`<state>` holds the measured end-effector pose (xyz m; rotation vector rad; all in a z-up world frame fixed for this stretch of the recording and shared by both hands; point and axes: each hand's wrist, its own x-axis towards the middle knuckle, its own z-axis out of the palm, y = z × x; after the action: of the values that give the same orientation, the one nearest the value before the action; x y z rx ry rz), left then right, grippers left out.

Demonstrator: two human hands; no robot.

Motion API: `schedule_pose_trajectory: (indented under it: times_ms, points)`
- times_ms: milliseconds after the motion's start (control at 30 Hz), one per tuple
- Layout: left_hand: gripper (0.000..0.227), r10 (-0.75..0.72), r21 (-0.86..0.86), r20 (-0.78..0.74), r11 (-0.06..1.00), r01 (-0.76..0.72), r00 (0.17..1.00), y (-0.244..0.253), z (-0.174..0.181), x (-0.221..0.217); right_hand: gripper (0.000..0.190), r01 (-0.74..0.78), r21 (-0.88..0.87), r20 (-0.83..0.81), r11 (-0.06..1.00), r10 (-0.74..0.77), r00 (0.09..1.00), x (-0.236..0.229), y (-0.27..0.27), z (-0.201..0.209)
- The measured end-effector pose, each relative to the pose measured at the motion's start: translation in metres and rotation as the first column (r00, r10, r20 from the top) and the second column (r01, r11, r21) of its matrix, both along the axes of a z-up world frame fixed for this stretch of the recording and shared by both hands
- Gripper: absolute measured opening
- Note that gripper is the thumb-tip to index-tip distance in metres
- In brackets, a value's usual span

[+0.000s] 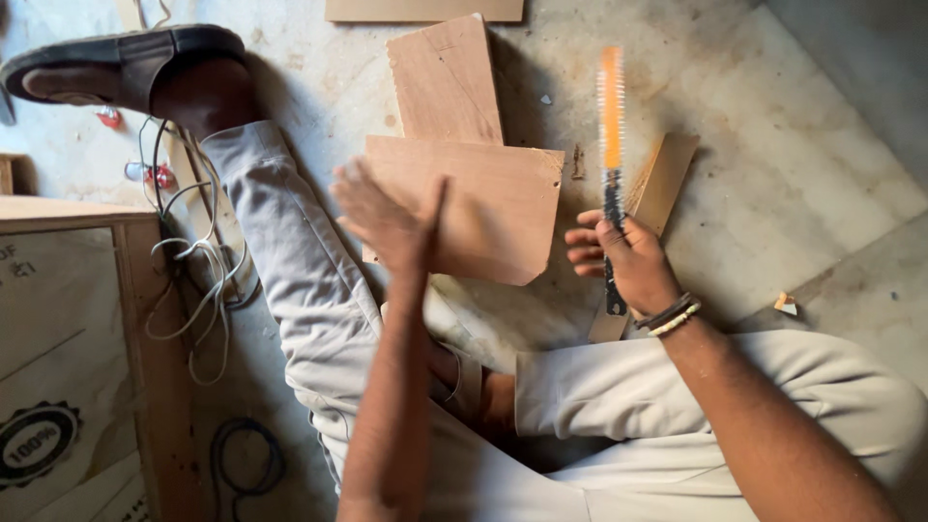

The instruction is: The person sits on the floor and sands a rectangular wooden board using a yellow sanding block. They hold the board with their left hand and rub the sanding block along the edges and surface with their right hand.

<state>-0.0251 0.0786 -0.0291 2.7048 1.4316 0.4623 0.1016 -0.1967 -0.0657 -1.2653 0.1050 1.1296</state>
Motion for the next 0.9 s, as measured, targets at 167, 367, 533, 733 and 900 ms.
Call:
schedule_pose_trajectory:
  times_ms: [167,367,533,733,900]
  points:
    - [0.082,0.268,-0.518,0.306,0.852,-0.076,0.914,0.019,0.012,-0.019,0.043,0.034,0.159,-0.132,0.987,-0.013,0.991,-0.021,0.003,-0.018]
    - [0.067,0.126,-0.296,0.871,0.906,0.303,0.476,-0.035,0.06,-0.044,0.041,0.124,0.289,0.132,0.949,-0.168,0.977,-0.022,-0.001,0.032]
    - [0.056,0.15,-0.278,0.925,0.893,0.355,0.348,-0.057,0.062,-0.047,0.042,0.113,0.246,0.247,0.963,-0.175,0.953,-0.016,-0.002,0.071]
    - [0.052,0.255,-0.422,0.754,0.894,0.149,0.606,-0.06,0.053,-0.043,0.024,0.129,-0.091,0.342,0.988,-0.091,0.935,-0.017,-0.013,0.037]
    - [0.036,0.449,-0.663,0.662,0.724,0.189,0.6,-0.053,0.049,-0.036,0.021,0.195,0.03,0.307,0.98,-0.194,0.932,-0.018,-0.008,0.023]
